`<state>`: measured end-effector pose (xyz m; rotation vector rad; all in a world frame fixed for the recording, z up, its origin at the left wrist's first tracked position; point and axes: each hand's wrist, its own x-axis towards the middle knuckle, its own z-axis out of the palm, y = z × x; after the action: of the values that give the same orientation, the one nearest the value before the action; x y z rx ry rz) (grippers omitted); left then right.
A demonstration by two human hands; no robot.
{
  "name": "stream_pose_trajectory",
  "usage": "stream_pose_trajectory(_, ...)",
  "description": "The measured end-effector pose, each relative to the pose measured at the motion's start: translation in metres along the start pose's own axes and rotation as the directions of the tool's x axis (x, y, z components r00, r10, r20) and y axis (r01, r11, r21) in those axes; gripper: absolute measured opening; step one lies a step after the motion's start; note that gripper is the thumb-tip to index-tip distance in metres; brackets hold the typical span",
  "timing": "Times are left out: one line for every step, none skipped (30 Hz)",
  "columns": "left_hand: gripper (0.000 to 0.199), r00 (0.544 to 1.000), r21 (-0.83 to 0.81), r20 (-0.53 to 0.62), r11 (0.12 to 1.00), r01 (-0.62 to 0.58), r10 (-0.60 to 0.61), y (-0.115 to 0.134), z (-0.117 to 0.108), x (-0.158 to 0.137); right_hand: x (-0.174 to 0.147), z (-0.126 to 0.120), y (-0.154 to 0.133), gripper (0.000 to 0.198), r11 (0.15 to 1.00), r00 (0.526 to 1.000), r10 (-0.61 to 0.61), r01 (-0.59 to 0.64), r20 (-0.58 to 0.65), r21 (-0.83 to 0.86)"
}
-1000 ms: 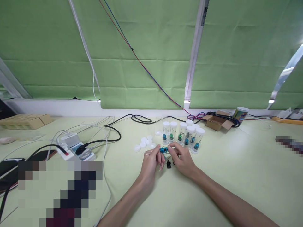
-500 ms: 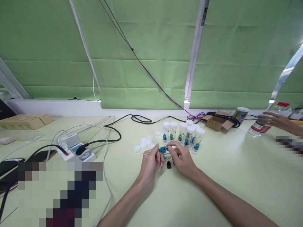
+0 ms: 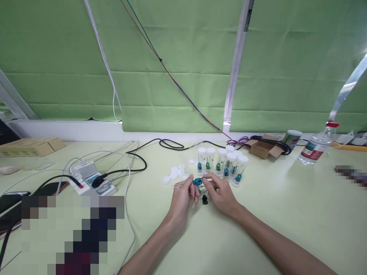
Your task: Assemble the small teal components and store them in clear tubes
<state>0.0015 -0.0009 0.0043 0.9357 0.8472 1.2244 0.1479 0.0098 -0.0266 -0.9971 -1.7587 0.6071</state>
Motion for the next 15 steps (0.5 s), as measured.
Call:
stream_pose_trajectory(0.05,1.0,0.004,0.001,1.0,0.0,0.0,0.0001,-0.0001,-0.0001,0.0001,0.0,0.0002,0.025,1.0,1.0,0.001,-0.001,0.002,0.0)
stream_pose_trajectory(0.051,1.0,0.008,0.003,1.0,0.001,-0.001,0.0002,-0.0001,-0.0002,0.0002,-0.0001,0.0004,0.025,1.0,1.0,0.003,-0.003,0.004,-0.002)
stream_pose_trajectory(0.051,1.0,0.011,0.005,1.0,0.001,-0.001,0.0002,-0.0001,-0.0004,0.0003,-0.0001,0.0007,0.026,1.0,1.0,0.004,-0.004,0.004,-0.006)
stream_pose_trajectory(0.052,1.0,0.016,0.007,1.0,0.001,-0.001,0.0002,-0.0001,-0.0005,0.0005,0.0,0.0009,0.026,1.0,1.0,0.005,-0.005,0.002,-0.011)
stream_pose_trajectory(0.052,1.0,0.02,0.007,1.0,0.001,-0.001,0.0001,-0.0001,-0.0006,0.0006,0.0001,0.0012,0.027,1.0,1.0,0.004,-0.004,-0.002,-0.016)
stream_pose_trajectory(0.052,1.0,0.023,0.007,1.0,0.001,-0.001,0.0,0.0,-0.0006,0.0008,0.0002,0.0015,0.029,1.0,1.0,0.002,-0.002,-0.007,-0.02)
stream_pose_trajectory(0.052,1.0,0.028,0.006,1.0,0.001,-0.001,-0.0001,0.0001,-0.0005,0.001,0.0004,0.0017,0.03,1.0,1.0,-0.002,0.001,-0.014,-0.024)
stream_pose_trajectory(0.052,1.0,0.033,0.006,0.999,0.001,-0.001,-0.0001,0.0003,-0.0003,0.0013,0.0006,0.0019,0.032,1.0,1.0,-0.006,0.006,-0.02,-0.028)
stream_pose_trajectory(0.052,1.0,0.038,0.004,0.999,0.0,0.0,0.0,0.0004,-0.0002,0.0016,0.0007,0.002,0.034,0.999,1.0,-0.011,0.01,-0.026,-0.031)
stream_pose_trajectory(0.052,1.0,0.041,0.002,0.999,0.0,0.0,0.0001,0.0006,-0.0001,0.0019,0.0008,0.002,0.035,0.999,0.999,-0.013,0.012,-0.031,-0.034)
stream_pose_trajectory(0.052,1.0,0.042,0.002,0.999,0.001,-0.001,0.0003,0.0008,0.0,0.0021,0.0009,0.002,0.036,0.999,0.999,-0.014,0.013,-0.034,-0.037)
stream_pose_trajectory(0.052,1.0,0.04,0.001,0.999,0.001,-0.001,0.0004,0.0009,0.0,0.0023,0.0008,0.0018,0.037,0.999,0.999,-0.013,0.012,-0.035,-0.039)
stream_pose_trajectory(0.051,1.0,0.035,0.001,0.999,0.001,-0.001,0.0006,0.001,-0.0001,0.0025,0.0007,0.0016,0.036,0.999,0.999,-0.01,0.008,-0.034,-0.038)
stream_pose_trajectory(0.051,1.0,0.029,0.003,1.0,0.0,0.0,0.0007,0.001,-0.0002,0.0024,0.0005,0.0012,0.033,0.999,1.0,-0.004,0.003,-0.03,-0.035)
stream_pose_trajectory(0.051,1.0,0.024,0.004,1.0,-0.001,0.001,0.0008,0.001,-0.0004,0.0023,0.0003,0.0008,0.03,1.0,1.0,0.001,-0.002,-0.026,-0.03)
